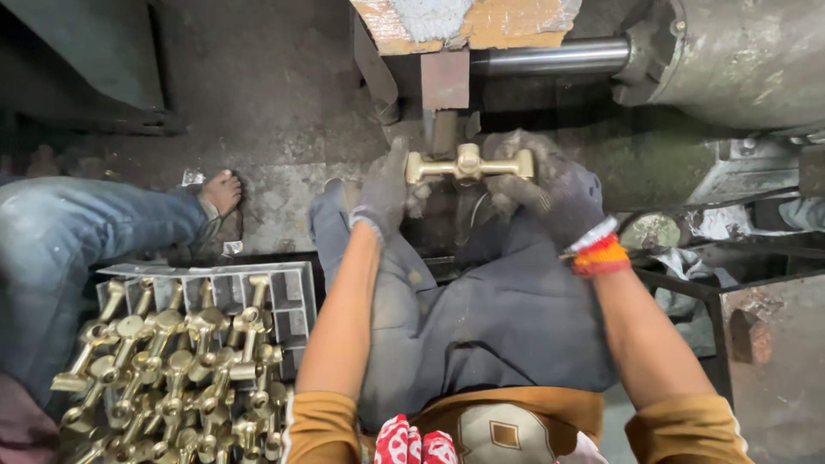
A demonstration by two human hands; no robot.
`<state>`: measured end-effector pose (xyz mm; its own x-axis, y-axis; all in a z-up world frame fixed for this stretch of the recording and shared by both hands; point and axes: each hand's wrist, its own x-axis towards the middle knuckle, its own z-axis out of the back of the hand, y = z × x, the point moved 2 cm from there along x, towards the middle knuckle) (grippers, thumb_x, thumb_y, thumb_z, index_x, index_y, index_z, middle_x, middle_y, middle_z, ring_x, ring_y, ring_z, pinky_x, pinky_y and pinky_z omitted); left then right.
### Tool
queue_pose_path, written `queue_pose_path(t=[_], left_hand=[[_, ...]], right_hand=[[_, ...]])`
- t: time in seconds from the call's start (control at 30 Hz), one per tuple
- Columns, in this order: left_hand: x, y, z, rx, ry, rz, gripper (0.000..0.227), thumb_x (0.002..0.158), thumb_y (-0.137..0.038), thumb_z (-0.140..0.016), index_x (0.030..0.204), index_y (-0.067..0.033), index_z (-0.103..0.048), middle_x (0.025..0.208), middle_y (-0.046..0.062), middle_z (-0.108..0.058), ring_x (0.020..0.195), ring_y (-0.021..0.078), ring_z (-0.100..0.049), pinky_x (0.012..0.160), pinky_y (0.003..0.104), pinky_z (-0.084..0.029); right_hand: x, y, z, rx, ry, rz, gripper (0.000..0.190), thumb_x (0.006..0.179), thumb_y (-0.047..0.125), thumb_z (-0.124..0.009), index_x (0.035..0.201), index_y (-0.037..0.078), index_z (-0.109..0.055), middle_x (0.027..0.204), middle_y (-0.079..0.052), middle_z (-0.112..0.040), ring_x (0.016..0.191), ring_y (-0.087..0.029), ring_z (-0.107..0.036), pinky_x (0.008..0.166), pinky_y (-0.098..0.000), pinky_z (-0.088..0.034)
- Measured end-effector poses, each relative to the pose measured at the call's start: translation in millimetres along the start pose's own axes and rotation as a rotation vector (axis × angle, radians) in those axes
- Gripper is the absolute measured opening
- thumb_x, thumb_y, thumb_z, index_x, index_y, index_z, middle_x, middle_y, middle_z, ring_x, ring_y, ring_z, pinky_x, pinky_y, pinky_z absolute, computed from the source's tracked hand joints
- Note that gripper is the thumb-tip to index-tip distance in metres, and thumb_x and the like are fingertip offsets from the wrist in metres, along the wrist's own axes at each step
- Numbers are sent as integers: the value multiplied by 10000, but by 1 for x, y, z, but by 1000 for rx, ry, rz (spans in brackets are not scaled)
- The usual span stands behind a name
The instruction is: The person sits on the floor and uses a grinding machine to polish brass-colored metal parts. They hold each part with gloved hands against the rotating wheel, rotate it to smooth different surfaces, and then place the finished part into a nearby crate.
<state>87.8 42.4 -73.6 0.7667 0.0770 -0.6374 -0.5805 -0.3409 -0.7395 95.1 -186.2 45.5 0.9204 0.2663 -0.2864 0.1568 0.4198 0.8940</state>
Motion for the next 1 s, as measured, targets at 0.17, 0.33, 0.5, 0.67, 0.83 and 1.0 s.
queue_pose_path(t=[0.17,0.33,0.5,0.67,0.83,1.0], left_hand=[[31,18,-14,47,-57,102,531,1003,-512,-404,922,-52,-655,559,78,-587,366,193,-493,342,343,-414],[37,28,-5,-73,-45,67,511,1039,-485,-435,884,-50,-656,600,49,-587,431,156,-512,381,333,-400],[40,35,4,-47,-75,133,522,1003,-505,-462,838,-78,-713,611,31,-643,447,121,-541,405,293,-411],[51,43,-8,-326,-49,196,433,984,-486,-553,845,-94,-673,614,29,-609,444,134,-519,382,303,-382],[51,48,3,-407,-22,291,391,981,-476,-540,820,-135,-643,613,39,-630,428,120,-498,347,282,-329],[52,49,-10,-425,2,390,451,972,-533,-524,789,-132,-619,579,38,-594,396,131,-468,327,297,-315]], right_hand=[[24,-36,1,-149,-40,1,281,994,244,-641,1221,79,-639,1023,-70,-726,966,-182,-699,885,-336,-549],[40,-56,5,-285,-31,66,389,959,256,-669,1302,78,-619,1169,-107,-685,1100,-182,-642,959,-336,-484],[39,-58,2,-218,-1,29,353,987,269,-647,1288,85,-652,1138,-102,-685,1075,-201,-622,957,-361,-489],[40,-60,5,-138,7,-56,311,1047,281,-559,1273,101,-677,1089,-122,-709,1006,-249,-659,894,-374,-519],[39,-72,-4,-534,-65,186,293,1057,252,-580,1259,68,-687,1192,-182,-692,1106,-353,-659,924,-414,-504],[32,-79,7,-648,-51,411,304,1033,158,-549,1293,33,-647,1276,-204,-658,1211,-376,-624,1022,-427,-497]])
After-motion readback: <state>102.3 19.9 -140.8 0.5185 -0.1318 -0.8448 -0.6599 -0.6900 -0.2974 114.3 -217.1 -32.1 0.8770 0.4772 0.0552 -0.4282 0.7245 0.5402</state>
